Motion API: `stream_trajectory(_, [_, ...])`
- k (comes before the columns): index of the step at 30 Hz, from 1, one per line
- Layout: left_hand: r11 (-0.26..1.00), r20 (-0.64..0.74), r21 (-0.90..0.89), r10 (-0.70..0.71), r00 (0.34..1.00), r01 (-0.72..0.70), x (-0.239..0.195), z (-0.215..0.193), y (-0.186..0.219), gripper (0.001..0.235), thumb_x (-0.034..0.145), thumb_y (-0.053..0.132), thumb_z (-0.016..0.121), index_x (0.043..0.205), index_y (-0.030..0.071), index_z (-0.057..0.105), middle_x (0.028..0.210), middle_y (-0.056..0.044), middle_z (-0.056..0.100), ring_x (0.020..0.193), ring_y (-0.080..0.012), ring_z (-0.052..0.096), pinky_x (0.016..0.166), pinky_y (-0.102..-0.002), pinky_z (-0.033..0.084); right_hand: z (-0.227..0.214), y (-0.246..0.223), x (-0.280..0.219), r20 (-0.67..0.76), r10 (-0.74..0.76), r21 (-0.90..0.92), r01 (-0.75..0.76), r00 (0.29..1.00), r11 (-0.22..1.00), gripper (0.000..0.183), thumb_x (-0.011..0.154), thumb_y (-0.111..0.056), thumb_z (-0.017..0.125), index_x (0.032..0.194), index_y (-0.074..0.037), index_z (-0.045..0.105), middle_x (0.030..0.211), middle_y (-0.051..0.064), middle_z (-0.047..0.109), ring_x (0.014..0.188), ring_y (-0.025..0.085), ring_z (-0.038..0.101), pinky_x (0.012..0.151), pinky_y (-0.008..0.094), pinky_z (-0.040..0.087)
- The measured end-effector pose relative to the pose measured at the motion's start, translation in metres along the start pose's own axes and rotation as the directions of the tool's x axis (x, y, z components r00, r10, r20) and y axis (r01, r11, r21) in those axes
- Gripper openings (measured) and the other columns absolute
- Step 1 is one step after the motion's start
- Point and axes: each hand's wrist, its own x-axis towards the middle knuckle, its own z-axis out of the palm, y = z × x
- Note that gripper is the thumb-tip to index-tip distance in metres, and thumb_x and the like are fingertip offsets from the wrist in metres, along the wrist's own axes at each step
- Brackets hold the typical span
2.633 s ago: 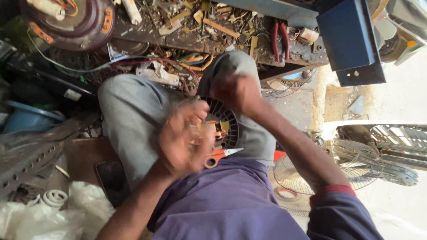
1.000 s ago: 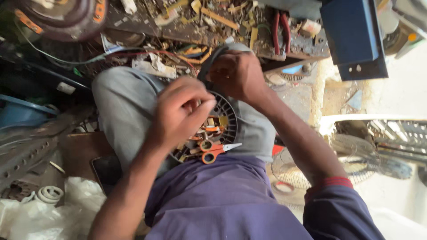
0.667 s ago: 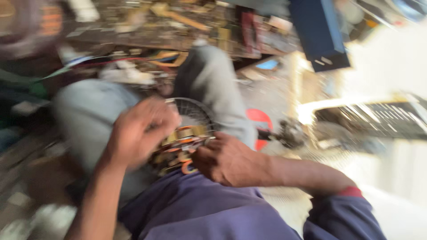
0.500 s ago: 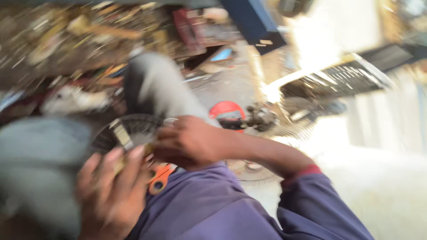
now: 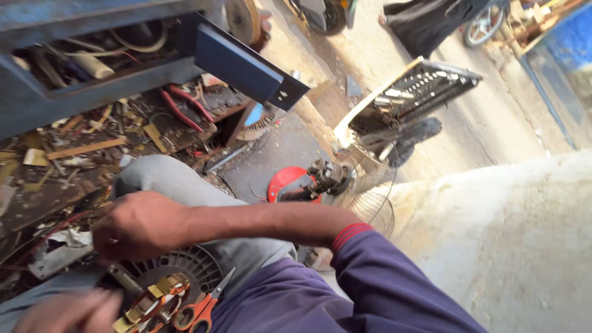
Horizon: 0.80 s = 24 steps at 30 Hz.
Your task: The person inserts insulation material and copper wiring into the slots of a fan motor stator, using scissors to trim materials and a small tool to guide wires.
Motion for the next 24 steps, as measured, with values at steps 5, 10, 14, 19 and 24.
stream_trajectory(5, [0.878,0.528,-0.331,-0.130,0.839,0.345,0.010,0.019,-0.050,0.033,0.081,0.004,0.076,0.113,0.014,0.080,0.093,-0.009,0.080,0.093,-0.0248,0.074,0.084,-0.035,0.056,0.005,-0.069,-0.023,0.112,-0.081,-0.269,0.109,0.990,0.957,0.019,0.085,-0.028,0.062,0.096,-0.014,0.069,0.088,0.006,0.070,0.080,0.029,0.070,0.063,0.044,0.054])
stream_trajectory(10, [0.660,0.650,-0.526,-0.095,0.754,0.537,0.001,0.017,-0.054,0.027,0.073,-0.002,0.076,0.099,0.003,0.079,0.101,-0.013,0.078,0.100,-0.0250,0.079,0.088,-0.037,0.059,0.010,-0.090,-0.078,0.359,-0.066,-0.348,0.199,0.931,0.916,0.013,0.085,-0.027,0.061,0.087,-0.016,0.067,0.092,0.004,0.069,0.089,0.027,0.071,0.079,0.043,0.057])
stream_trajectory(14, [0.838,0.309,-0.361,-0.306,0.901,0.408,0.009,-0.002,-0.003,0.025,0.080,0.010,0.073,0.105,0.006,0.076,0.109,-0.013,0.075,0.107,-0.0302,0.070,0.089,-0.044,0.056,-0.015,-0.112,-0.102,0.252,-0.126,-0.249,0.191,0.959,0.950,0.028,0.088,-0.019,0.059,0.110,-0.004,0.067,0.098,0.008,0.067,0.097,0.025,0.069,0.092,0.042,0.054])
stream_trajectory(19, [0.879,-0.056,0.392,0.317,0.947,-0.271,-0.023,0.028,0.085,0.029,0.092,0.029,0.068,0.115,0.012,0.071,0.121,-0.014,0.071,0.120,-0.0388,0.055,0.091,-0.056,0.050,-0.070,-0.085,-0.086,0.300,-0.311,0.069,0.304,0.902,0.950,0.032,0.086,-0.020,0.061,0.117,-0.011,0.067,0.113,0.005,0.069,0.102,0.026,0.067,0.087,0.041,0.052])
stream_trajectory(24, [0.698,-0.099,0.570,0.582,0.807,-0.434,-0.031,0.041,0.078,0.021,0.104,0.023,0.075,0.118,0.011,0.066,0.132,-0.017,0.070,0.135,-0.0496,0.049,0.105,-0.065,0.048,-0.063,-0.037,-0.052,0.192,-0.185,0.432,0.086,0.964,0.898,0.010,0.102,-0.020,0.070,0.108,-0.012,0.074,0.093,0.003,0.074,0.090,0.023,0.070,0.080,0.034,0.056])
